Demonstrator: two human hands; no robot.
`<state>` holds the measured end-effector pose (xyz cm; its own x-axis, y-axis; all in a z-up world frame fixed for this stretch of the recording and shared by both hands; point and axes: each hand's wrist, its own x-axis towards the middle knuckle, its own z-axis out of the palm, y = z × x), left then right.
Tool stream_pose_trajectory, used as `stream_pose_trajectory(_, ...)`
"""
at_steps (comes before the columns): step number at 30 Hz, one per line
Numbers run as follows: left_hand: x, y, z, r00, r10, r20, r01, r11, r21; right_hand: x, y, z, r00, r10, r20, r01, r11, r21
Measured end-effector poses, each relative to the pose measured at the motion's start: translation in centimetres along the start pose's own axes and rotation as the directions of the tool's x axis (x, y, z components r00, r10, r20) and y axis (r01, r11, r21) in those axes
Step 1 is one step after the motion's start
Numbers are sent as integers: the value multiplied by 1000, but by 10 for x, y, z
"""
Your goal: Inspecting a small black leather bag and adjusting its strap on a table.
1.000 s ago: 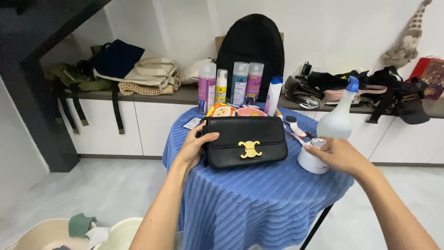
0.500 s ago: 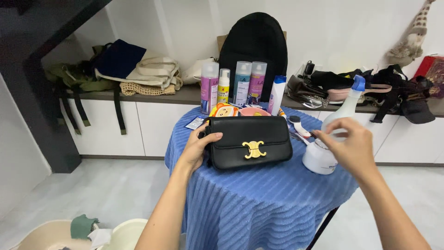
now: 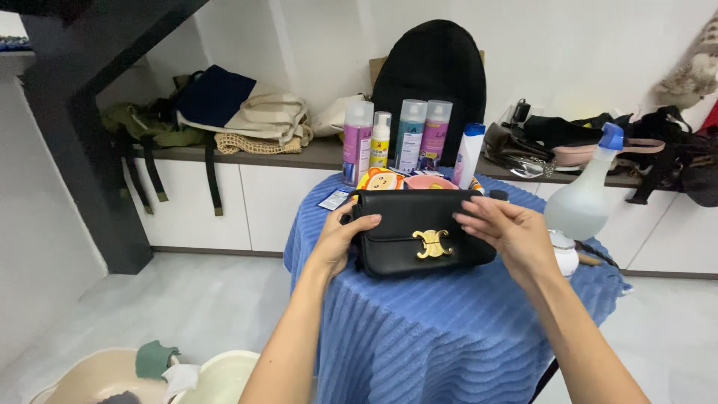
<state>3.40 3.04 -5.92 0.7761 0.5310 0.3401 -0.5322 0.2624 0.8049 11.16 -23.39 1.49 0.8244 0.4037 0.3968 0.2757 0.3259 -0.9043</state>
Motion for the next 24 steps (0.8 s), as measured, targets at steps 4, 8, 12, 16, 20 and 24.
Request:
stream_pose_trajectory(4, 3, -2, -2, 1000, -5, -11, 5, 1000, -17, 14, 25, -11, 1000, 7, -20, -6, 1000, 17)
stream_pose_trajectory(8, 4, -3, -1, 1000, 0, -11, 0, 1000, -12, 10, 22, -1, 998, 38, -53, -36, 998, 43)
stream_pose_trajectory(12, 1, -1, 0, 1000, 5, -7, -5, 1000, -15, 11, 31, 3, 999, 14, -32, -15, 999, -28)
stream_pose_trajectory(16, 0, -1, 1, 1000, 1, -8, -1, 1000, -13, 14, 35, 14, 999, 36, 7, -35, 995, -88)
stream_pose_trajectory(20, -3, 1, 1, 1000, 8, -5, -8, 1000, -11, 15, 35, 27, 991, -87, 100, 105, 975, -195)
stream_pose_trajectory(24, -5, 4, 3, 1000, 12, -2, -12, 1000, -13, 5, 21, 50, 931, -324, 169, 365, 851, -378)
